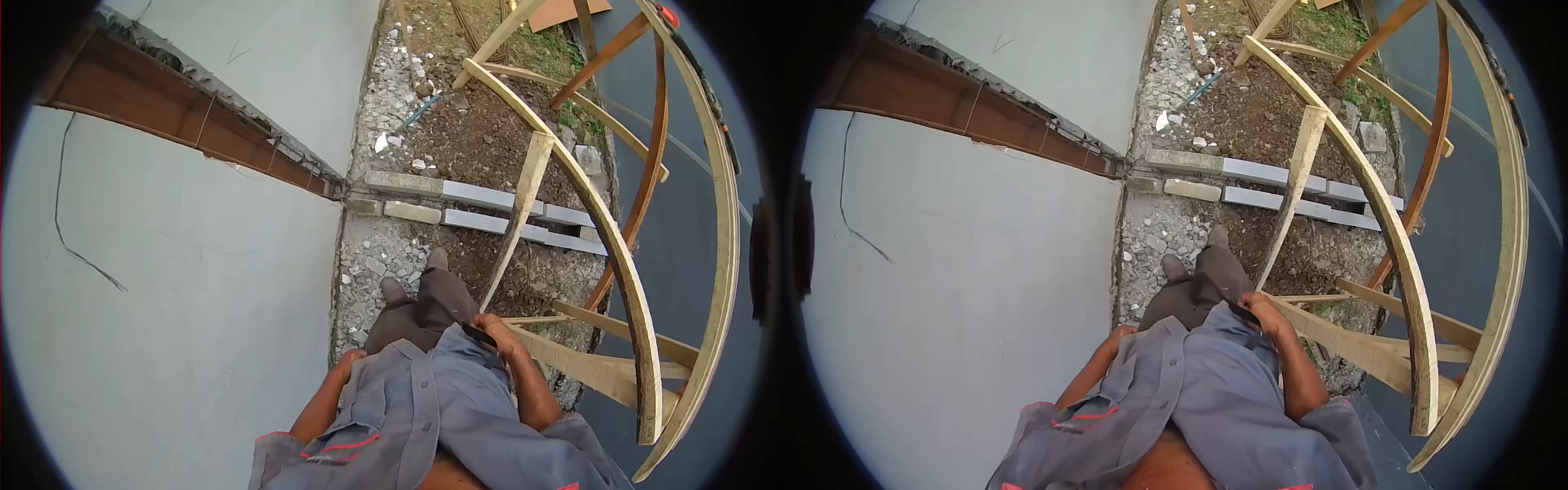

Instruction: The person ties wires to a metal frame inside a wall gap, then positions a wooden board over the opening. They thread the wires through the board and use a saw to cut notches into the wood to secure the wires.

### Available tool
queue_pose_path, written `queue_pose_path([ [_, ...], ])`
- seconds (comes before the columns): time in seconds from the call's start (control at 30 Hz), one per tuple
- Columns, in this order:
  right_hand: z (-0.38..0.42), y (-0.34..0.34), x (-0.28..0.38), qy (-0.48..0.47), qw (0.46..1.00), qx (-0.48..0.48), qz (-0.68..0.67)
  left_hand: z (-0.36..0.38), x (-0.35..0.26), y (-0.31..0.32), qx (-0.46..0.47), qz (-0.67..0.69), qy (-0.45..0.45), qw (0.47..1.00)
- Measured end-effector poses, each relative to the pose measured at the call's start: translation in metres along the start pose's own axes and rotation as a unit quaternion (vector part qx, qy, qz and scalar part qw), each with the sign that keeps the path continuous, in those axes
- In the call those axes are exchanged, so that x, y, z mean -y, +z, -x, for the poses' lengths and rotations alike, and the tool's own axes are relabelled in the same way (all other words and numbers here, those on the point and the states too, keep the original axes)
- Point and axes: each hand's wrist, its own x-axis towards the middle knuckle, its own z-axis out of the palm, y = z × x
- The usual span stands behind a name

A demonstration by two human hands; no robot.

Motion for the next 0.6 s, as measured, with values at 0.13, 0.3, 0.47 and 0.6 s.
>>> queue_pose_path([
  [0.13,-0.014,-0.051,0.052,-0.014,0.988,0.062,0.138,0.000,-0.067,-0.002,0.015,0.118,0.081,0.990],
  [0.3,-0.042,-0.090,0.086,0.012,0.982,0.111,0.152,0.038,-0.177,-0.007,-0.017,-0.126,0.121,0.984],
  [0.47,-0.067,-0.103,0.087,-0.007,0.969,0.147,0.198,0.070,-0.235,0.012,-0.064,0.003,0.091,0.994],
  [0.6,-0.077,-0.107,0.105,-0.070,0.960,0.114,0.248,0.066,-0.252,-0.003,-0.070,0.010,0.059,0.996],
])
